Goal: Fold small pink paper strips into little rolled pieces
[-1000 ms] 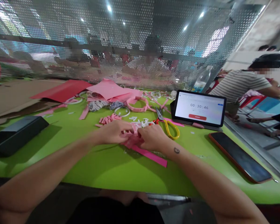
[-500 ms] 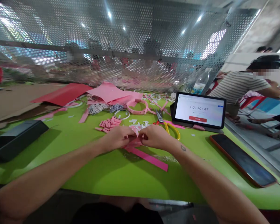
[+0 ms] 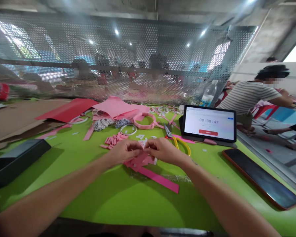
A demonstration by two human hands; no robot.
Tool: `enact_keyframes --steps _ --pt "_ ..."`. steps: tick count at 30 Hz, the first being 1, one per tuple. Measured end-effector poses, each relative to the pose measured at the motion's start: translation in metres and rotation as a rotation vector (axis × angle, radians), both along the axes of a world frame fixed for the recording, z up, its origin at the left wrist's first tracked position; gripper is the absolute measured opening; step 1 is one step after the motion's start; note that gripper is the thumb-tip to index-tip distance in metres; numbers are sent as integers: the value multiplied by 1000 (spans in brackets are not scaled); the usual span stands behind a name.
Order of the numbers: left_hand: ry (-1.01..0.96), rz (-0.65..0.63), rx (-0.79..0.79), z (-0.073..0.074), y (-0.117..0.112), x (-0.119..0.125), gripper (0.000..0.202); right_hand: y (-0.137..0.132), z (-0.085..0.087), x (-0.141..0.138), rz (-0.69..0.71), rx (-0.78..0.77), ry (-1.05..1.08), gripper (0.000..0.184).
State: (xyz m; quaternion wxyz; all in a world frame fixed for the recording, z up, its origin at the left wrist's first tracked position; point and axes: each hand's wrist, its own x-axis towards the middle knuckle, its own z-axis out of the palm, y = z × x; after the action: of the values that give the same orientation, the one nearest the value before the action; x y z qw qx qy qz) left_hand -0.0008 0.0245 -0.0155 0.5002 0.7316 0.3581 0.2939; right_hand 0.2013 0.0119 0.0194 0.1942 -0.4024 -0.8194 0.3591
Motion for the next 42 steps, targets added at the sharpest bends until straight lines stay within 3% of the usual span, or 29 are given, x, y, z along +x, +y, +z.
enact_keyframes --steps 6,11,13,17,19,21,26,34,42 --pt "-103 -31 -186 2 -7 4 23 -1 -6 -3 -43 -13 68 26" --pt "-252 -4 -222 4 -11 6 21 3 -14 -4 15 -116 171 30" --pt "-278 8 -214 5 -12 5 18 3 -14 -4 -51 -1 116 29" --pt "-224 87 -133 3 -13 4 15 -3 -10 -3 -229 497 -124 24" --pt "-187 83 -73 3 -14 4 12 -8 -9 -5 -186 622 -231 25" --pt "-161 32 -21 5 -17 5 11 -13 -9 -7 -126 652 -300 29" --pt "-153 -44 25 11 -23 5 9 -17 -8 -12 -56 546 -281 26" --pt "-287 -58 -116 11 -22 3 9 -16 2 -10 134 342 -76 28" --pt "-308 -74 -163 11 -22 3 8 -18 3 -9 146 271 1 29"
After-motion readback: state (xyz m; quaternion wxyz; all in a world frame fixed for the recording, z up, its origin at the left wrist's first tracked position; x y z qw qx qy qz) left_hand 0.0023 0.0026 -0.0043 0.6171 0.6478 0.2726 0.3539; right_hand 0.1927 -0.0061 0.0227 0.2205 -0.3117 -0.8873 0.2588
